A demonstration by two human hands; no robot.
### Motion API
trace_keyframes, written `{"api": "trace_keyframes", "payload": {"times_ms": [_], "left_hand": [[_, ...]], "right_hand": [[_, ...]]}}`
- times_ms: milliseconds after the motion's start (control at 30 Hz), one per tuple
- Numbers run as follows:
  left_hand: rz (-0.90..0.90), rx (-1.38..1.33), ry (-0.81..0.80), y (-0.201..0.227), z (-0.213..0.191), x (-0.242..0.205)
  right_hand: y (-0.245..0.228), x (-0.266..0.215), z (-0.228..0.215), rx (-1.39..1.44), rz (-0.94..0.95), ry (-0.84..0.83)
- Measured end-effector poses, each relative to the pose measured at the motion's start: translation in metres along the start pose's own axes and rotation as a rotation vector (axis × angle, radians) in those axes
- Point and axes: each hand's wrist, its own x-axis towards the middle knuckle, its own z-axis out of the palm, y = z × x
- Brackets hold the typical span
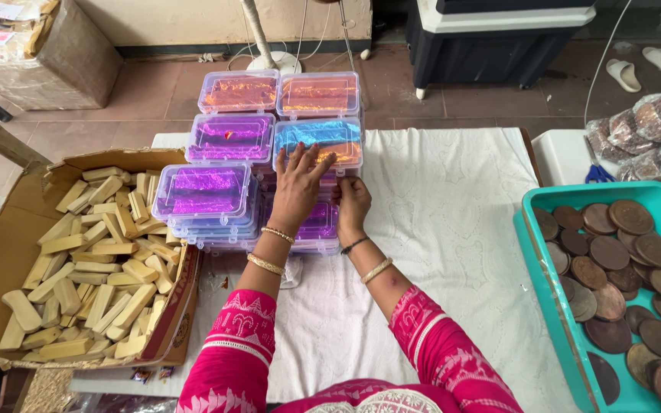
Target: The recorder is packaging small wooden blocks and other items into plastic containers and foil wrap at a workstation.
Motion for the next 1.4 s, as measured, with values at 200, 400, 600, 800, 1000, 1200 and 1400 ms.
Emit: {"api": "trace_keyframes", "payload": {"times_ms": [200, 400, 600, 800, 1000, 1200, 1400], "left_hand": [[0.002, 0.003, -0.006, -0.001, -0.003, 0.001], [0.019, 0.028, -0.064, -0.008, -0.006, 0.002], [0.043, -0.011, -0.057, -0.012, -0.008, -0.003], [0.115, -0.107, 0.097, 0.013, -0.017, -0.053], [0.121, -0.356, -0.252, 0.04, 0.051, -0.227], [-0.382, -0.071, -0.345, 0.009, 0.061, -0.268], [-0.306, -0.475, -0.373, -0.019, 0.164, -0.331]], "right_hand": [[-0.035, -0.031, 0.004, -0.182, 0.098, -0.026], [-0.025, -0.073, -0.07, -0.337, 0.035, -0.125], [-0.002, -0.142, -0.201, -0.678, 0.107, -0.092], [-0.015, -0.226, -0.304, -1.115, 0.084, -0.138], [-0.024, -0.27, -0.341, -1.403, -0.383, -0.457], [-0.034, -0.263, -0.302, -1.431, -0.224, -0.374], [-0.008, -0.246, -0.291, -1.161, 0.051, -0.264]]}}
